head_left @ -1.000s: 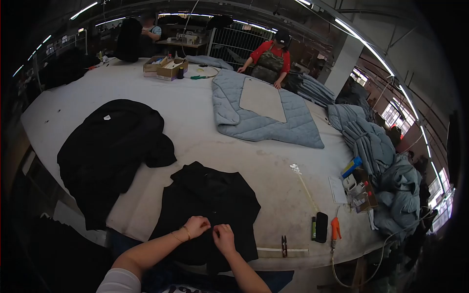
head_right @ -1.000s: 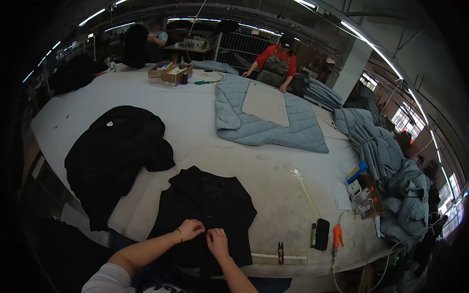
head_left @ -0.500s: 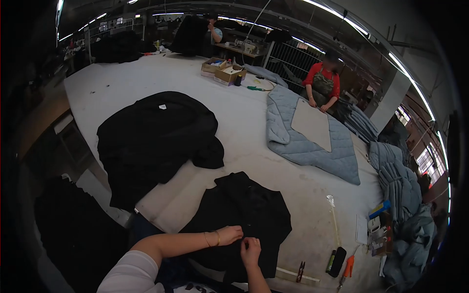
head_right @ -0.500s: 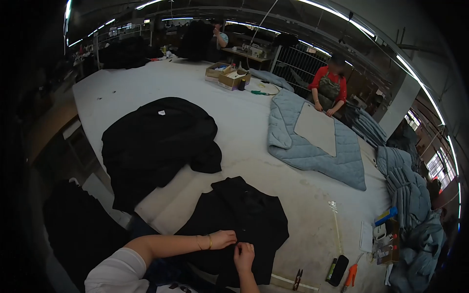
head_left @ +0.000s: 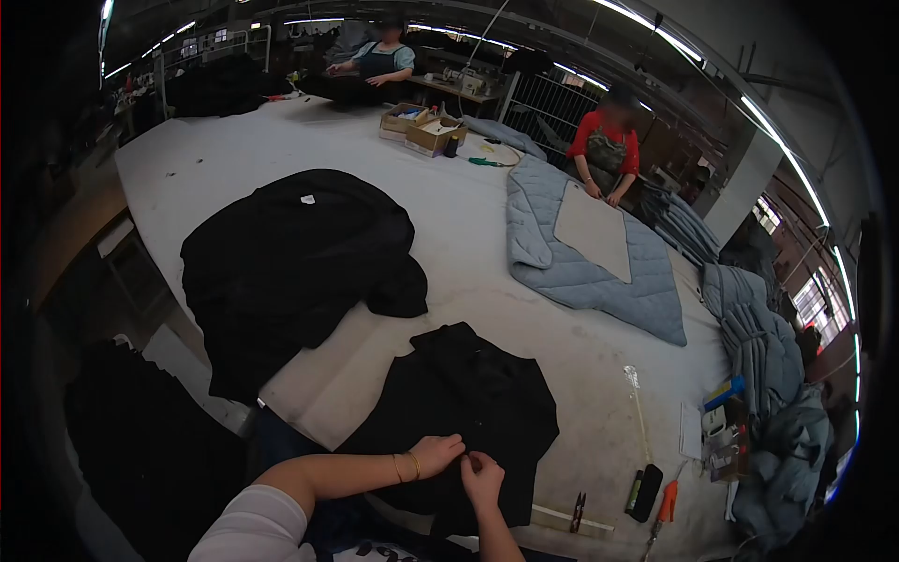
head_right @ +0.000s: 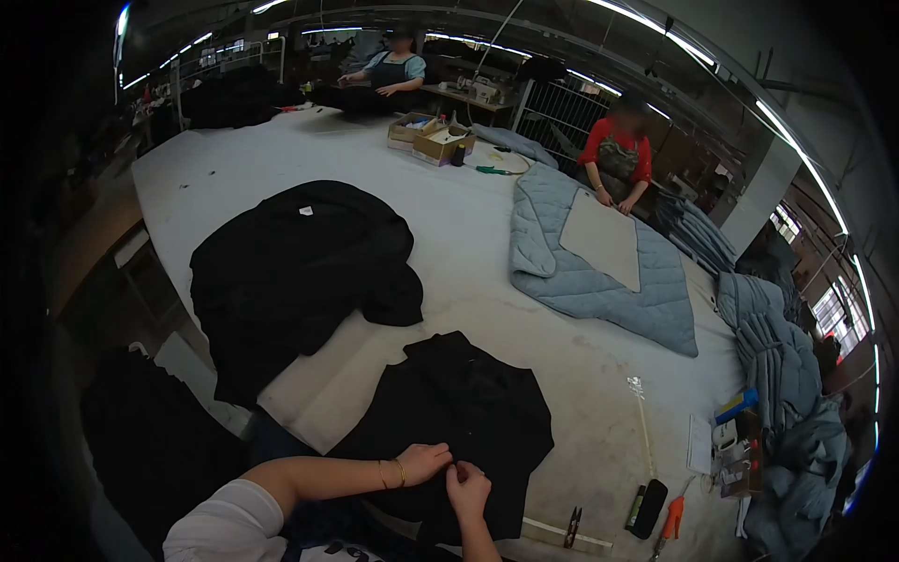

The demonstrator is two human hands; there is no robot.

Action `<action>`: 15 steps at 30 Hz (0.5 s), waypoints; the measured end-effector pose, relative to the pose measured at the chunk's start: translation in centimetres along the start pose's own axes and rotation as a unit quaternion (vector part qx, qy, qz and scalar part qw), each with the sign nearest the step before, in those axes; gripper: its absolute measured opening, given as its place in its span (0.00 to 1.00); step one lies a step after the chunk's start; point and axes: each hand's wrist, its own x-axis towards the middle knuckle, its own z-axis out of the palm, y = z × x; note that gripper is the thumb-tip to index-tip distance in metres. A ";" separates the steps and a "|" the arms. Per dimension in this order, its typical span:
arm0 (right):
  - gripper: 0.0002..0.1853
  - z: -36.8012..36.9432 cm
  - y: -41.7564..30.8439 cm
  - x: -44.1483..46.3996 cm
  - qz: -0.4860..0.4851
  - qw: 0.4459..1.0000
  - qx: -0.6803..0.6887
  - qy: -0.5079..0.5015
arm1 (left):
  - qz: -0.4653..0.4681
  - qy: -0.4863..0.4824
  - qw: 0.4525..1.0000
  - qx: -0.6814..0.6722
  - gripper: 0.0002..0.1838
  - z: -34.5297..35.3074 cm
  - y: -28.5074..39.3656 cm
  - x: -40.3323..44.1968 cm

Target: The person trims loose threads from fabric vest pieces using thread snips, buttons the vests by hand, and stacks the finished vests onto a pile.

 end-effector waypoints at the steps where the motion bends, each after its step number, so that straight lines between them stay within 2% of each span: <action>1: 0.13 0.3 -0.2 0.1 0.035 0.999 -0.006 0.013 | -0.001 0.000 1.000 0.000 0.07 0.0 0.1 -0.1; 3: 0.13 0.9 0.3 0.4 0.043 0.999 -0.006 0.018 | -0.038 0.004 0.999 -0.025 0.07 -0.2 0.3 0.0; 5: 0.12 1.2 1.0 0.7 0.054 0.998 -0.004 0.025 | -0.032 0.006 0.999 -0.016 0.07 -0.1 0.4 0.0; 7: 0.11 0.8 1.6 1.0 0.180 0.977 0.108 -0.038 | -0.024 0.005 1.000 -0.010 0.07 -0.1 0.4 0.0; 8: 0.11 0.8 1.8 1.1 0.182 0.976 0.108 -0.040 | -0.017 0.011 1.000 -0.014 0.07 -0.1 0.4 0.0; 10: 0.09 0.4 1.8 1.6 0.257 0.941 0.211 -0.069 | -0.011 0.018 1.000 -0.019 0.07 0.0 0.4 0.2; 11: 0.09 0.1 2.1 2.0 0.260 0.940 0.211 -0.069 | -0.016 0.013 1.000 -0.017 0.07 0.0 0.4 0.2; 13: 0.10 -0.5 1.8 3.0 0.279 0.935 0.151 -0.156 | -0.017 0.006 1.000 -0.016 0.07 0.2 0.4 0.1; 14: 0.10 -0.8 1.5 3.0 0.281 0.935 0.152 -0.152 | -0.026 0.000 0.999 -0.020 0.07 0.3 0.2 0.1; 15: 0.09 -1.5 0.1 2.8 0.202 0.968 0.031 -0.147 | -0.035 -0.005 0.999 -0.025 0.06 0.2 0.2 0.2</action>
